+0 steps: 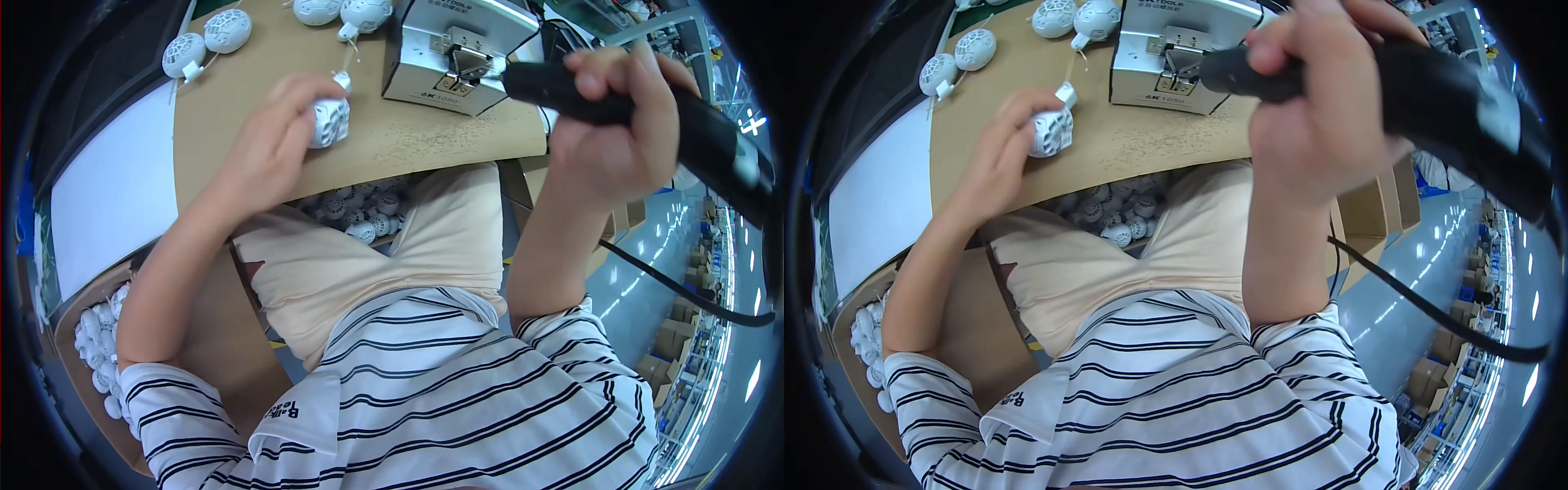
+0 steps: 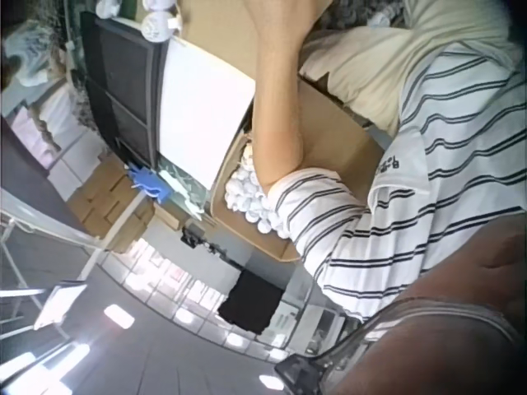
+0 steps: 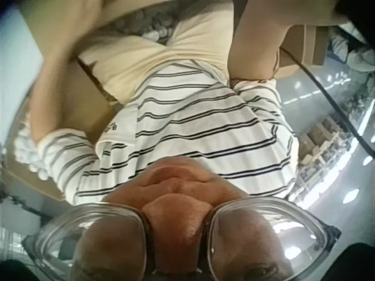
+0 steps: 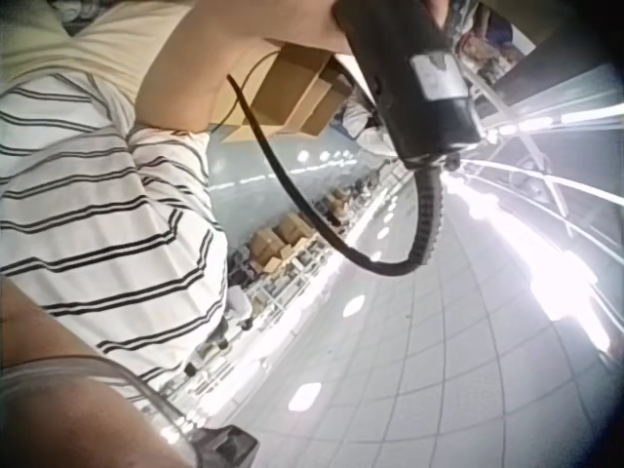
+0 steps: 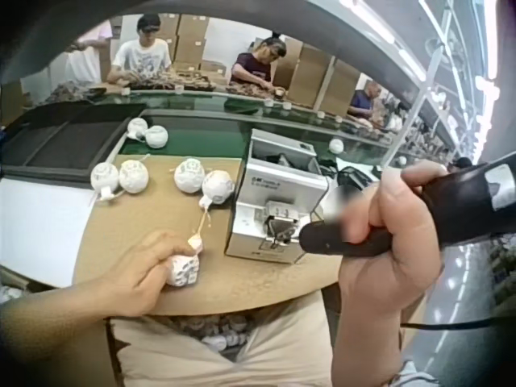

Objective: Manually assembling light bulb housings and internal components using an electric screwdriver.

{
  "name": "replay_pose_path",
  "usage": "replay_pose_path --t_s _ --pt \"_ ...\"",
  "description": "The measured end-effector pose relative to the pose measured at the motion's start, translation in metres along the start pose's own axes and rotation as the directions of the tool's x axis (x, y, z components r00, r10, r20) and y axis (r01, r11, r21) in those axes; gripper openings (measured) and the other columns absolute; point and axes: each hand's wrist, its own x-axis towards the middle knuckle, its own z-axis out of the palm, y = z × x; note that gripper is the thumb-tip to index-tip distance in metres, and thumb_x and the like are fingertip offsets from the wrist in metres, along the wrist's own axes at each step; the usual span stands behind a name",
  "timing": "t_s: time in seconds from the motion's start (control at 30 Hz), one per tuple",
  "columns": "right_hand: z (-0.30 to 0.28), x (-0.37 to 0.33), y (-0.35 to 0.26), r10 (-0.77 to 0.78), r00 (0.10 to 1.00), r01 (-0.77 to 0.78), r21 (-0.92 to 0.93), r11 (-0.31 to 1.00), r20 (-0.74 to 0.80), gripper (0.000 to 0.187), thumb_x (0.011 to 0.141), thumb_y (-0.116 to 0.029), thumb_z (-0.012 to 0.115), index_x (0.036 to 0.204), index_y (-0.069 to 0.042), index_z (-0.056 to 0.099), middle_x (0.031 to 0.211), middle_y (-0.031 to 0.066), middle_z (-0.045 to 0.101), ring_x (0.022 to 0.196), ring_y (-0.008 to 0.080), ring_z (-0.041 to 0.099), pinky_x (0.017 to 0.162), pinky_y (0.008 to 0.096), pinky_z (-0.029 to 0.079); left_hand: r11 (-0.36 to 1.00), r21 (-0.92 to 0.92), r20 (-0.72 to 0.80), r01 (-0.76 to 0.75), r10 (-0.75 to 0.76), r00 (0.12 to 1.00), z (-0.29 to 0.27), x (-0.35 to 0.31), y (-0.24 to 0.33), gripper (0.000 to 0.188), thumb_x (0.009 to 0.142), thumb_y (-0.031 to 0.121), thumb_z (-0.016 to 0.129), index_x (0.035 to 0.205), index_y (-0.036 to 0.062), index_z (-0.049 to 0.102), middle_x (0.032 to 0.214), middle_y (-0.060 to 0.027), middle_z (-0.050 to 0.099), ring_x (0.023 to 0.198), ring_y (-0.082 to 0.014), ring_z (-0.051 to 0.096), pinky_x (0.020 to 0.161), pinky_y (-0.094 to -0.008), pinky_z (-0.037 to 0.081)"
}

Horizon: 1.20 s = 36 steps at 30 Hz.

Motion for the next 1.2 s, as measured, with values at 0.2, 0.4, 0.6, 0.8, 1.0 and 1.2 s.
replay_pose_path --t_s 0.2,0.4,0.6,0.8,1.0,1.2 --pt "0.038 -0.013 0.022 -0.100 0.992 0.100 -0.006 0.995 -0.078 0.014 0.088 -0.005 0.062 0.101 -0.003 0.054 0.067 0.0026 0.052 0.049 0.0120 0.048 0.054 0.0202 0.042 0.935 0.352 -0.092 -0.039 0.075 0.993 0.016 -0.004 0.015 0.045 0.080 0.011 0.066 0.123 0.0070 0.055 0.116 -0.0116 0.061 0.103 -0.0249 0.057 0.092 -0.0340 0.044" --pt "0.027 -0.011 -0.001 0.170 0.984 -0.164 -0.096 0.982 0.059 0.027 0.087 -0.005 0.049 0.113 -0.005 0.057 0.064 0.0027 0.048 0.055 0.0147 0.048 0.068 0.0366 0.048 0.970 -0.102 0.017 0.220 -0.220 0.975 0.018 -0.011 0.018 0.051 0.075 0.014 0.072 0.123 0.0094 0.055 0.112 -0.0094 0.061 0.100 -0.0280 0.057 0.091 -0.0363 0.044" --pt "0.026 -0.034 -0.010 0.103 0.938 -0.235 0.389 0.891 0.331 0.030 0.088 -0.005 0.045 0.116 -0.007 0.057 0.068 0.0026 0.050 0.056 0.0147 0.049 0.069 0.0369 0.048 0.994 0.102 0.005 -0.044 0.044 0.999 0.026 -0.009 0.008 0.055 0.075 0.014 0.073 0.126 0.0082 0.053 0.113 -0.0107 0.061 0.099 -0.0278 0.058 0.090 -0.0365 0.045" --pt "0.043 -0.056 -0.004 0.094 0.917 -0.271 0.433 0.860 0.388 0.035 0.090 -0.006 0.043 0.122 -0.008 0.056 0.072 0.0031 0.051 0.058 0.0149 0.050 0.069 0.0370 0.048 0.992 0.106 -0.033 -0.075 0.079 0.996 0.028 -0.010 0.002 0.054 0.077 0.016 0.072 0.126 0.0091 0.052 0.111 -0.0101 0.061 0.097 -0.0280 0.059 0.090 -0.0378 0.045" --pt "0.042 -0.059 0.002 0.081 0.894 -0.292 0.437 0.851 0.441 0.039 0.091 -0.005 0.042 0.128 -0.009 0.054 0.074 0.0038 0.051 0.060 0.0154 0.050 0.071 0.0376 0.048 0.990 0.116 -0.050 -0.079 0.086 0.995 0.028 -0.012 0.001 0.052 0.078 0.019 0.072 0.125 0.0098 0.052 0.109 -0.0096 0.061 0.094 -0.0289 0.059 0.090 -0.0388 0.044" --pt "0.040 -0.059 0.004 0.046 0.874 -0.291 0.445 0.847 0.483 0.038 0.092 -0.005 0.040 0.127 -0.009 0.055 0.076 0.0040 0.052 0.062 0.0157 0.051 0.072 0.0380 0.048 0.996 0.089 0.007 -0.023 0.022 1.000 0.025 -0.013 0.003 0.057 0.077 0.012 0.072 0.130 0.0058 0.050 0.116 -0.0116 0.060 0.100 -0.0269 0.057 0.089 -0.0355 0.046"
